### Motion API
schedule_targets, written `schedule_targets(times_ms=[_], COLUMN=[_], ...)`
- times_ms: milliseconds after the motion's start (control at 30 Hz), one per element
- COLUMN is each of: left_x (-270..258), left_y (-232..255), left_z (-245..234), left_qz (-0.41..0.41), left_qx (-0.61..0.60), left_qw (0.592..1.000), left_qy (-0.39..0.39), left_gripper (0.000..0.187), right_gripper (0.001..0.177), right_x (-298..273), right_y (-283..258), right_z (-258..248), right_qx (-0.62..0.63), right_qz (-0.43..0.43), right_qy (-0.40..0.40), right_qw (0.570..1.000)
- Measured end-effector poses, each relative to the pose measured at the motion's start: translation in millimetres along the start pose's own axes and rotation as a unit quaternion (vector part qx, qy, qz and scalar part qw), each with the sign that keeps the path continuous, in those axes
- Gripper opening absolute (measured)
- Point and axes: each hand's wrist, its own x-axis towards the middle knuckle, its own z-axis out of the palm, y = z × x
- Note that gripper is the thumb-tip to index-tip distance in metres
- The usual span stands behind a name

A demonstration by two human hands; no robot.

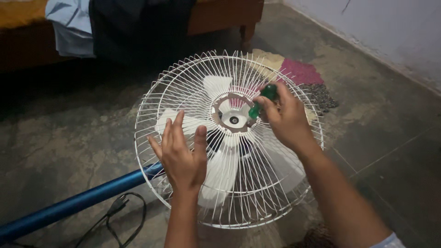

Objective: The person uses a green-handled screwdriver to tighten the central hub nut of a white pedestal fan. They repeatedly rotate the screwdriver and adjust their grip while stabilizing the fan with the other hand.

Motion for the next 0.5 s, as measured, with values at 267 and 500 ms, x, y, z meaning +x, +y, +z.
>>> schedule_targets(times_ms=[267, 500], left_x=[2.2, 2.7], left_y=[4.4, 1.7], left_z=[-0.3, 0.6], left_qz=[-0.001, -0.001], left_qx=[-0.008, -0.008], left_qw=[1.0, 1.0], left_qy=[0.008, 0.013], left_gripper=[0.076, 0.071], right_gripper=[0.026, 0.025], right_x=[29.5, 7.2], right_y=[-16.1, -10.5], right_z=[14.1, 25.2], right_qx=[-0.124, -0.052], right_qz=[-0.107, -0.082], right_qy=[0.074, 0.096], right_qw=[0.984, 0.991])
